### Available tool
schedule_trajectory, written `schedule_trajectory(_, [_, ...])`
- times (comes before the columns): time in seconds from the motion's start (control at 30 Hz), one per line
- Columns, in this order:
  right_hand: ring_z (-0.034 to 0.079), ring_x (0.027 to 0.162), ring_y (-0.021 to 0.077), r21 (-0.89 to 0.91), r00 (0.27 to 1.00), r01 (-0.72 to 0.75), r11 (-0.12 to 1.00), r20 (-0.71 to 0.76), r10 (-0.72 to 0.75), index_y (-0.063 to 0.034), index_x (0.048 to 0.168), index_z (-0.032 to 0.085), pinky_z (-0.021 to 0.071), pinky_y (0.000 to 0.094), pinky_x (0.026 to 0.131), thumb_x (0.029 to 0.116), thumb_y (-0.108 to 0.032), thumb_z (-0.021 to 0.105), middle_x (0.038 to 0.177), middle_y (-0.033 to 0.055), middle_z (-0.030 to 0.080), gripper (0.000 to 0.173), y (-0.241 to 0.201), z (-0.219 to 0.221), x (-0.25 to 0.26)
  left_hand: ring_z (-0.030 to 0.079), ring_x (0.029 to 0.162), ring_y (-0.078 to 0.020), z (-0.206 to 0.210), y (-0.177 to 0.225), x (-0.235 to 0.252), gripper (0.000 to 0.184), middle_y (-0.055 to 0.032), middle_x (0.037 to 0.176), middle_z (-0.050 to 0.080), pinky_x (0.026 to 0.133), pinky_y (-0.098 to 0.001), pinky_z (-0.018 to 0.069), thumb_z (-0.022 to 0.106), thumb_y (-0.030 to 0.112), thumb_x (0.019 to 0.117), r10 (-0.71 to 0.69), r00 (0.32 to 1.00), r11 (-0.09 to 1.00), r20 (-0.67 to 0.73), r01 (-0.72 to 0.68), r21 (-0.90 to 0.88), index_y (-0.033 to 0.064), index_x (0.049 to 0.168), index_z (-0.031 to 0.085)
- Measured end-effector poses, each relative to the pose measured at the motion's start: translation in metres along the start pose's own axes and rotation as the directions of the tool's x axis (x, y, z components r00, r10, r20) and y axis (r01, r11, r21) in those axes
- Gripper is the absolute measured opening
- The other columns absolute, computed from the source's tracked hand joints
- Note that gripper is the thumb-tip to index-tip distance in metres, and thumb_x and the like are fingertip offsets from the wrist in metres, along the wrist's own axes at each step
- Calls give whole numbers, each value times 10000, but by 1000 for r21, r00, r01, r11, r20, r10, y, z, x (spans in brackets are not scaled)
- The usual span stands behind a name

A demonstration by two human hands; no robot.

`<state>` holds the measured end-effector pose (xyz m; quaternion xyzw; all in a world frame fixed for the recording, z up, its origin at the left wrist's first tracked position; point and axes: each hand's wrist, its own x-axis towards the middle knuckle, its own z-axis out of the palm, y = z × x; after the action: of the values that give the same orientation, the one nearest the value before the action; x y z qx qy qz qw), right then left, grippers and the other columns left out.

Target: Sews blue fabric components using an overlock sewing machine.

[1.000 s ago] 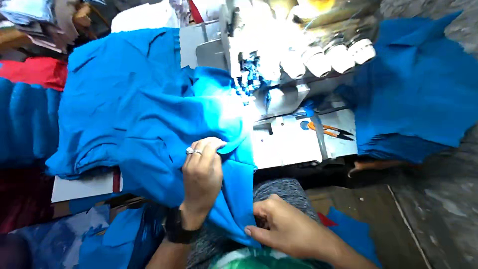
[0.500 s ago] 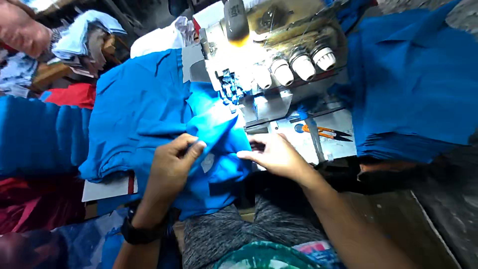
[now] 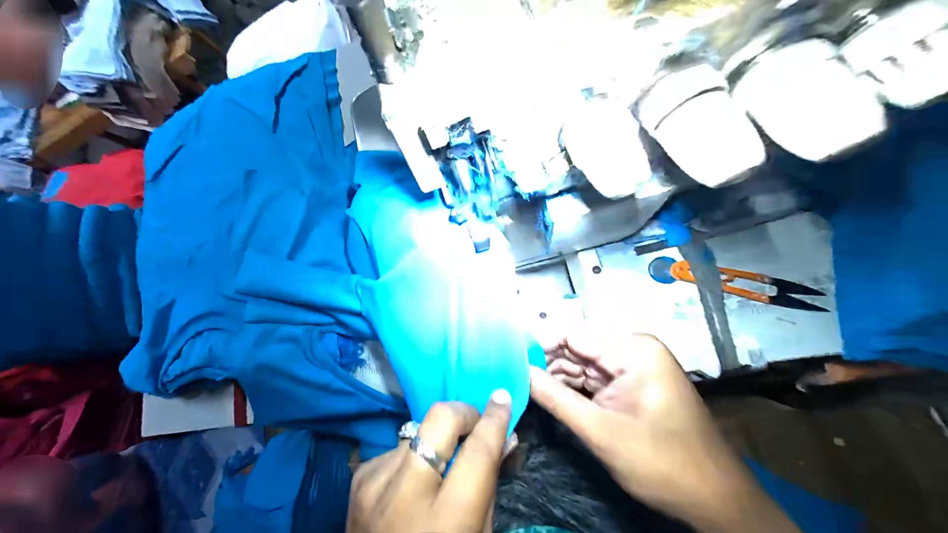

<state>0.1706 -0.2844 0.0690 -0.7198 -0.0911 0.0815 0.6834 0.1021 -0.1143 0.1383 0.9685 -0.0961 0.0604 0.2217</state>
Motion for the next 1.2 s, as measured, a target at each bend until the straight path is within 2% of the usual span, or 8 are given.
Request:
schedule_trajectory(0.3, [597, 612, -78, -37, 999, 54, 998, 6, -54, -105, 923, 740, 505, 89, 534, 890, -192, 733, 728, -100, 679, 93, 0, 7, 18, 598, 665, -118, -8, 5, 58, 198, -45, 848, 659, 526, -243, 438, 616, 184, 986, 24, 998, 966, -61, -7, 260, 124, 1060, 790])
schedule_trajectory(0.47, [675, 672, -41, 10, 997, 71, 997, 2, -71, -97, 912, 755, 578, 113, 606, 897, -150, 689, 758, -75, 726, 86, -5, 5, 22, 576, 617, -133, -5, 13, 75, 208, -30, 833, 612, 481, -279, 443, 597, 223, 973, 12, 998, 935, -66, 12, 354, 137, 1012, 783])
schedule_trajectory(0.57, [678, 673, -30, -5, 998, 63, 998, -12, -63, -112, 925, 766, 577, 119, 606, 899, -158, 689, 762, -74, 730, 93, -7, 3, 23, 548, 606, -133, -2, 15, 78, 187, -16, 792, 561, 470, -279, 417, 588, 207, 972, 12, 998, 933, -69, 14, 360, 127, 929, 751])
schedule_trajectory(0.8, [681, 666, -27, -60, 996, 58, 997, -70, -63, -126, 908, 764, 579, 116, 609, 873, -164, 728, 757, -75, 731, 63, -13, -3, 27, 539, 609, -141, 3, 16, 84, 137, -25, 770, 536, 485, -271, 426, 618, 160, 944, 13, 995, 953, -94, 16, 304, 80, 911, 723])
schedule_trajectory(0.9, [669, 656, -30, -78, 994, 57, 995, -87, -64, -139, 905, 766, 564, 115, 597, 861, -187, 754, 747, -81, 724, 66, -13, -4, 27, 549, 632, -145, 7, 14, 79, 115, -36, 782, 544, 506, -277, 447, 632, 135, 933, 13, 993, 964, -118, 19, 264, 64, 917, 722])
schedule_trajectory(0.97, [687, 679, -5, -41, 995, 44, 998, -83, -47, -124, 922, 770, 582, 134, 618, 843, -167, 780, 774, -60, 738, 91, -11, -6, 25, 580, 687, -130, 7, 12, 69, 147, -28, 824, 579, 551, -265, 487, 638, 134, 941, 0, 992, 974, -126, 29, 223, 77, 994, 763])
schedule_trajectory(1.1, [733, 779, 79, 183, 997, -57, 981, 60, 46, -36, 1031, 769, 626, 198, 712, 847, -72, 787, 894, 24, 766, 188, -5, -17, 13, 674, 888, -114, 16, 1, 42, 199, -7, 963, 722, 771, -276, 555, 627, 170, 965, 28, 974, 991, -226, 2, 134, 169, 1057, 803])
schedule_trajectory(1.2, [736, 742, 113, 285, 984, -154, 946, 126, 122, -4, 1040, 762, 639, 229, 697, 868, -29, 774, 882, 59, 763, 174, -7, -20, 4, 663, 912, -142, 27, -8, 34, 185, -14, 1001, 741, 811, -337, 516, 644, 183, 978, 72, 957, 995, -281, -51, 84, 186, 1054, 813])
